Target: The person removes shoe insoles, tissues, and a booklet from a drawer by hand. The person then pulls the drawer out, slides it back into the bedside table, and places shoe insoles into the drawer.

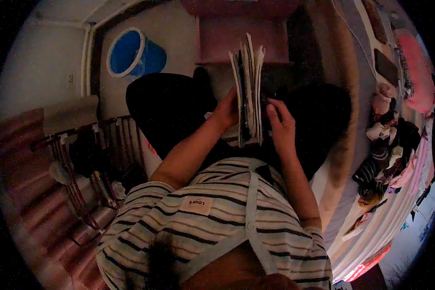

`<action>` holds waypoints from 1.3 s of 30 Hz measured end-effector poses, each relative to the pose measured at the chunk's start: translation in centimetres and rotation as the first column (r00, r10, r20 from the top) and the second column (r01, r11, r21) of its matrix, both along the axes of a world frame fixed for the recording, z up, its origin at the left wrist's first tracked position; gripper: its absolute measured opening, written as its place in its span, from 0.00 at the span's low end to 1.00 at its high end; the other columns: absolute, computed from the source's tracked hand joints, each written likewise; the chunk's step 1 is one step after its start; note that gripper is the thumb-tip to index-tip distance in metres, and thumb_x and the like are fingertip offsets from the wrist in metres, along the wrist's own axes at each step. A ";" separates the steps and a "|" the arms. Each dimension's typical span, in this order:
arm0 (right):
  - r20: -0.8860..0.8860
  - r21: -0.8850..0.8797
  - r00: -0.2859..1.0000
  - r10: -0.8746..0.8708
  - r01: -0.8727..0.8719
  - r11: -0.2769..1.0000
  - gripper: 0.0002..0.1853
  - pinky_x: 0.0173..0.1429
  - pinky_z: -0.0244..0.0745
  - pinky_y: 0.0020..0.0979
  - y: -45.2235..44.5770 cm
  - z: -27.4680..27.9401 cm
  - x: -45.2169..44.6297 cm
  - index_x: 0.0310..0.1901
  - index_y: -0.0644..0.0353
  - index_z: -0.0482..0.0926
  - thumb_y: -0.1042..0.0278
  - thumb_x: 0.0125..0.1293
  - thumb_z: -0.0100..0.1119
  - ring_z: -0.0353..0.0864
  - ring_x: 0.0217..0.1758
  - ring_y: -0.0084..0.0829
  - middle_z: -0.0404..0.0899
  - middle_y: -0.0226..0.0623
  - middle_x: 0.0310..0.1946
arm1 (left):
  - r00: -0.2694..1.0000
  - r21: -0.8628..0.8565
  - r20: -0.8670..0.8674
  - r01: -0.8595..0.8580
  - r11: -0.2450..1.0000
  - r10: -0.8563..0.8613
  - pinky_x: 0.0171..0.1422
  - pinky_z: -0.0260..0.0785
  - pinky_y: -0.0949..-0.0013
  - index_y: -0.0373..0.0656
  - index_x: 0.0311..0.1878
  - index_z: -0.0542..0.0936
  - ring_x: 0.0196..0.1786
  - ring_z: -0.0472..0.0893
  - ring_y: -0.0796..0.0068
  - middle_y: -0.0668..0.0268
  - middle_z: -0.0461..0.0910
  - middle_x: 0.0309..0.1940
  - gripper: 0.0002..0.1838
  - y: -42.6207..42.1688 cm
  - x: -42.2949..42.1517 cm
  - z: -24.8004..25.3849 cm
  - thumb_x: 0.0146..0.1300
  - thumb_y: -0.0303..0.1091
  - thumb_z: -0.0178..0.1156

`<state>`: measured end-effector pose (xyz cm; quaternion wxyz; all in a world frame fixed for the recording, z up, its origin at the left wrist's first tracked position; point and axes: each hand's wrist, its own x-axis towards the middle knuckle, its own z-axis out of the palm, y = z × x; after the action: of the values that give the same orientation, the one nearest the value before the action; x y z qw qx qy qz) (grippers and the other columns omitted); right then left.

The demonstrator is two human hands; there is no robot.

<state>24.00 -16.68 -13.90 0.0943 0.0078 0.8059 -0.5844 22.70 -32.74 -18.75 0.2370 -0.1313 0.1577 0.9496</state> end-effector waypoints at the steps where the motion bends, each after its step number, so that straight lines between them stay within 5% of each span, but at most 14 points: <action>1: 0.011 -0.005 1.000 0.001 -0.001 1.000 0.13 0.46 0.66 0.26 0.0 0.0 0.0 0.43 0.63 0.72 0.64 0.61 0.52 0.71 0.41 0.26 0.74 0.35 0.38 | 1.000 0.027 0.017 0.020 0.999 -0.020 0.55 0.64 0.64 0.41 0.52 0.69 0.49 0.72 0.67 0.62 0.74 0.45 0.23 0.0 0.0 -0.3 0.59 0.47 0.50; 4: 0.094 -0.108 0.973 -0.209 0.219 0.970 0.10 0.39 0.66 0.23 -0.3 0.6 -1.1 0.39 0.63 0.73 0.64 0.63 0.49 0.69 0.33 0.21 0.73 0.30 0.31 | 0.997 -0.041 0.069 0.035 0.999 -0.032 0.54 0.64 0.65 0.43 0.52 0.69 0.48 0.73 0.68 0.63 0.74 0.45 0.23 0.2 0.1 0.0 0.58 0.46 0.52; 6: -0.067 -0.121 0.942 -0.330 0.321 0.939 0.10 0.35 0.64 0.22 -0.9 0.5 -2.6 0.37 0.63 0.73 0.65 0.64 0.48 0.65 0.29 0.19 0.71 0.28 0.27 | 0.995 -0.146 0.097 0.041 0.988 -0.027 0.53 0.64 0.65 0.45 0.52 0.69 0.47 0.73 0.68 0.64 0.74 0.45 0.22 0.6 0.1 -0.4 0.58 0.46 0.53; 7: 0.105 -0.196 0.951 -0.291 0.307 0.931 0.11 0.40 0.66 0.23 -1.1 0.6 -3.1 0.40 0.63 0.72 0.64 0.63 0.49 0.68 0.34 0.21 0.72 0.31 0.32 | 0.995 -0.140 0.086 0.062 0.988 -0.050 0.53 0.64 0.66 0.46 0.52 0.69 0.47 0.72 0.69 0.65 0.74 0.45 0.21 0.9 0.2 -1.3 0.57 0.45 0.53; 11: -0.019 -0.024 0.996 -0.091 0.091 0.996 0.17 0.54 0.63 0.28 -1.9 -0.5 -3.0 0.47 0.63 0.69 0.61 0.61 0.52 0.68 0.49 0.29 0.70 0.38 0.45 | 0.989 -0.197 0.148 0.023 0.980 0.006 0.53 0.67 0.61 0.45 0.51 0.71 0.47 0.74 0.66 0.66 0.74 0.45 0.22 1.6 -0.1 -0.9 0.56 0.46 0.55; 17: 0.186 -0.164 0.970 -0.157 0.188 0.968 0.20 0.56 0.61 0.29 -1.6 -1.5 -3.2 0.50 0.65 0.68 0.60 0.61 0.51 0.68 0.51 0.32 0.71 0.43 0.47 | 0.997 -0.211 0.080 0.012 0.977 0.005 0.54 0.64 0.63 0.47 0.54 0.68 0.48 0.73 0.69 0.66 0.73 0.47 0.22 1.5 -0.3 -1.6 0.58 0.45 0.53; 19: 0.135 -0.074 0.976 -0.170 0.181 0.981 0.20 0.54 0.61 0.28 -1.4 -1.5 -3.4 0.50 0.64 0.67 0.59 0.62 0.49 0.67 0.50 0.29 0.70 0.41 0.46 | 0.993 -0.190 0.116 0.028 0.981 -0.006 0.54 0.63 0.66 0.48 0.56 0.65 0.49 0.71 0.71 0.67 0.72 0.47 0.23 1.1 -0.3 -2.1 0.59 0.45 0.52; 21: 0.078 0.019 0.982 -0.175 0.174 0.985 0.20 0.53 0.61 0.26 -1.2 -1.8 -3.7 0.51 0.64 0.66 0.58 0.63 0.47 0.67 0.48 0.26 0.70 0.39 0.45 | 0.984 -0.032 0.175 0.030 0.999 -0.024 0.54 0.63 0.66 0.46 0.54 0.67 0.49 0.72 0.70 0.66 0.73 0.46 0.22 0.6 -0.4 -3.0 0.59 0.45 0.51; 25: 0.113 -0.085 0.956 -0.269 0.279 0.956 0.20 0.54 0.61 0.27 -1.2 -2.1 -3.9 0.51 0.66 0.66 0.59 0.63 0.46 0.68 0.49 0.29 0.71 0.41 0.45 | 0.988 0.098 0.152 0.012 0.995 -0.026 0.55 0.63 0.65 0.45 0.52 0.69 0.48 0.72 0.68 0.65 0.74 0.44 0.21 0.4 -0.6 -3.1 0.58 0.45 0.52; 31: 0.102 -0.117 0.974 -0.201 0.213 0.970 0.21 0.55 0.61 0.28 -3.0 -2.1 -5.0 0.51 0.68 0.66 0.58 0.63 0.47 0.69 0.49 0.33 0.71 0.44 0.46 | 0.994 -0.200 0.106 -0.003 0.980 0.025 0.52 0.64 0.68 0.46 0.56 0.65 0.46 0.72 0.73 0.69 0.72 0.44 0.25 0.9 -1.1 -2.5 0.56 0.43 0.56; 34: 0.131 -0.148 0.983 -0.131 0.150 0.978 0.22 0.55 0.62 0.30 -3.5 -3.6 -6.6 0.50 0.68 0.67 0.57 0.62 0.49 0.69 0.49 0.35 0.70 0.46 0.46 | 0.991 -0.403 0.121 -0.008 0.915 0.062 0.58 0.61 0.62 0.46 0.58 0.61 0.54 0.68 0.69 0.65 0.67 0.53 0.27 0.1 -2.4 -1.8 0.57 0.43 0.55; 36: 0.249 -0.075 0.966 -0.067 0.088 0.993 0.26 0.54 0.63 0.31 -3.7 -3.8 -7.5 0.53 0.64 0.64 0.54 0.59 0.53 0.69 0.50 0.36 0.70 0.45 0.47 | 0.998 -0.787 -0.059 -0.030 0.616 -0.028 0.59 0.58 0.64 0.46 0.60 0.58 0.55 0.66 0.69 0.62 0.65 0.54 0.31 -1.4 -4.0 0.1 0.57 0.43 0.56; 37: 0.246 -0.079 0.968 -0.054 0.076 0.994 0.26 0.54 0.63 0.31 -3.8 -4.0 -8.1 0.53 0.64 0.64 0.54 0.59 0.53 0.69 0.50 0.36 0.70 0.45 0.47 | 0.998 -0.789 -0.062 -0.040 0.613 -0.016 0.59 0.58 0.64 0.46 0.60 0.58 0.55 0.66 0.69 0.62 0.65 0.54 0.31 -2.1 -4.9 0.4 0.57 0.43 0.56; 39: 0.488 -0.320 0.873 0.019 0.158 0.934 0.33 0.54 0.63 0.32 -4.1 -4.5 -9.2 0.57 0.62 0.60 0.52 0.54 0.58 0.69 0.51 0.37 0.68 0.43 0.50 | 0.915 -0.974 -0.186 -0.122 0.193 -0.359 0.61 0.56 0.66 0.45 0.61 0.55 0.57 0.64 0.68 0.58 0.63 0.56 0.35 -3.6 -6.9 0.3 0.54 0.46 0.58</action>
<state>14.84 -20.81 -18.43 0.2709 0.1659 0.6390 -0.7006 15.79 -36.30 -18.49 0.1397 -0.0541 0.7720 0.6177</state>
